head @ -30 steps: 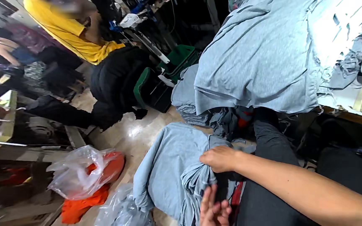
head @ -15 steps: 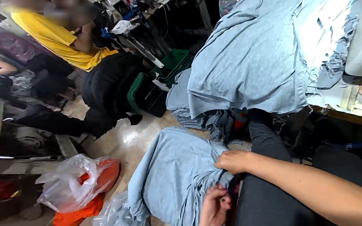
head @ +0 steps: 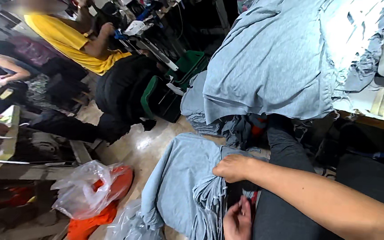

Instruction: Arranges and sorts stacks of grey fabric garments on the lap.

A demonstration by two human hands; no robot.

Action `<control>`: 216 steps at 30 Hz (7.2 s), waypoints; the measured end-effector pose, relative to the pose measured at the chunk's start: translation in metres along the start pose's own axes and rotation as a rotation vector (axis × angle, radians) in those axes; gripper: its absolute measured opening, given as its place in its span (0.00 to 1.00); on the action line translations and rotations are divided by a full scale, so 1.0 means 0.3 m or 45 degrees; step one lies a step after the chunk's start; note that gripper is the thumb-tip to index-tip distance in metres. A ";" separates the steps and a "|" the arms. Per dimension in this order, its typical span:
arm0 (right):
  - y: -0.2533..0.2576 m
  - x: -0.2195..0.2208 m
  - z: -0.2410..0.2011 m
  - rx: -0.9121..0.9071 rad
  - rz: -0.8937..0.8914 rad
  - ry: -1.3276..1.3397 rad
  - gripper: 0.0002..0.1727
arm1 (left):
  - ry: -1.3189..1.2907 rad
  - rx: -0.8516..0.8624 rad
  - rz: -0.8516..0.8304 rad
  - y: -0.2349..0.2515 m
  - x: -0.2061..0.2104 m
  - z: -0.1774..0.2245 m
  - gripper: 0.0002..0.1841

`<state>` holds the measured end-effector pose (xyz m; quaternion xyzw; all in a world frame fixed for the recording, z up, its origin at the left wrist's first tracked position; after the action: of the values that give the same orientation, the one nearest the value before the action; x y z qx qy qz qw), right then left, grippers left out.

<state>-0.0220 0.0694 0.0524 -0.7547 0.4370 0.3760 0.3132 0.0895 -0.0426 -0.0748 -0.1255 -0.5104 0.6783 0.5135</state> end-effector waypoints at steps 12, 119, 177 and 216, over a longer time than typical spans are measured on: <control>-0.073 0.043 0.058 0.001 -0.086 -0.011 0.11 | 0.785 -0.110 -0.260 0.040 0.142 -0.006 0.10; -0.140 0.272 0.149 0.331 -0.152 0.272 0.12 | 0.408 0.461 0.663 0.580 -0.573 1.233 0.35; -0.150 0.136 0.108 0.320 -0.196 0.340 0.33 | 0.780 0.062 -0.756 -0.144 0.254 0.251 0.17; 0.003 -0.151 -0.050 0.126 0.512 0.425 0.16 | -0.091 -0.015 0.132 -0.040 0.023 0.075 0.09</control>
<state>-0.0336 0.0762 0.0981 -0.6880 0.6417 0.2790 0.1923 0.0775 -0.0503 -0.0524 -0.1305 -0.5253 0.7049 0.4583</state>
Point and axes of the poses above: each hand's wrist, its own y-axis towards the middle knuckle, its own x-axis out of the palm, z = x × y, the point moved 10 cm from there along y, towards the middle knuckle
